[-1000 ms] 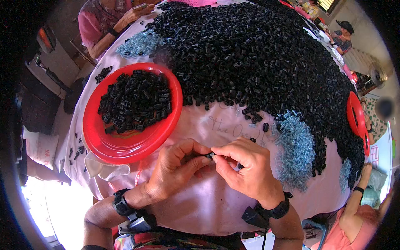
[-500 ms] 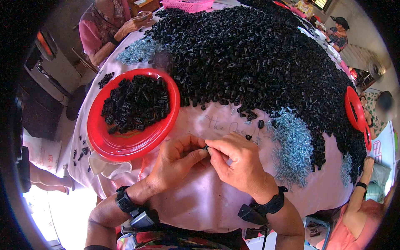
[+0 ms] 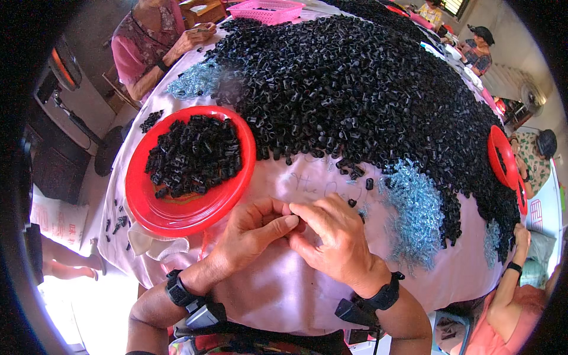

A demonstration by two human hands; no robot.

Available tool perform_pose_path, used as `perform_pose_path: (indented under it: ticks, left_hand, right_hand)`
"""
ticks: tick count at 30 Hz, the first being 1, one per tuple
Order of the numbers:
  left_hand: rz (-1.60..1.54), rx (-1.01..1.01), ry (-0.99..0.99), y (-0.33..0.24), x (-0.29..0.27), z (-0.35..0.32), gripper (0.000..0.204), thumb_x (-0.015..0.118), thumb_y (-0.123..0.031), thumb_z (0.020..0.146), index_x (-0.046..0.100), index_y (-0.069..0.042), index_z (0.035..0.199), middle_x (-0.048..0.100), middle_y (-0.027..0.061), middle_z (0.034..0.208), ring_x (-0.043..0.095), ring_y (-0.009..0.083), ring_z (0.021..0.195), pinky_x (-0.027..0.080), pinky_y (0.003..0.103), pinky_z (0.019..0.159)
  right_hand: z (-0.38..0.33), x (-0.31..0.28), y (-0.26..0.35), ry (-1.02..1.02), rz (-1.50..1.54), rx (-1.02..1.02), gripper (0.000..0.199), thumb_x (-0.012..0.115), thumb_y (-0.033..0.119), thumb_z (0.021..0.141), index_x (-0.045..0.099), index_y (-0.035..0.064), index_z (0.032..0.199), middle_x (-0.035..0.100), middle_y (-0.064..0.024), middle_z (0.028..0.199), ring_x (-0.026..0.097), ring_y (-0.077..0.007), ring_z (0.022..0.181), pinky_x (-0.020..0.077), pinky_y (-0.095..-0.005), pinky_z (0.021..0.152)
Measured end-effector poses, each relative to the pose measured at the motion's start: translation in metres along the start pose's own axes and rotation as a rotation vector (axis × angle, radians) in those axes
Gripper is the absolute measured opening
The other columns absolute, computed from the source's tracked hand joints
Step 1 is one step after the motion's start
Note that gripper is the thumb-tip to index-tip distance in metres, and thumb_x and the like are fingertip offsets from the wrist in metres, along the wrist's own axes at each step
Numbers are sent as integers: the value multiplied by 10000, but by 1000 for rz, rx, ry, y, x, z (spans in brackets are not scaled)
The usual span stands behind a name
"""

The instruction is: Manually assembling small black plastic components by joining them together.

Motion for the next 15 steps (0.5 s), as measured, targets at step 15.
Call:
perform_pose_path:
  ticks: [15]
  left_hand:
    - [-45,-156,49,-19,0,-6,255,629,-233,1053,670,-3,1155,724,79,1069,697,144,956,580,300,876]
  right_hand:
    - [5,-2,4,10,2,-50,555,894,85,654,722,36,1180,687,-98,1090,648,-288,918,556,-393,796]
Point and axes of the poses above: each hand's wrist, its own z-axis towards the middle knuckle, its own x-axis out of the palm, y = z × x, the point moved 2 cm from there along z, towards the middle knuckle
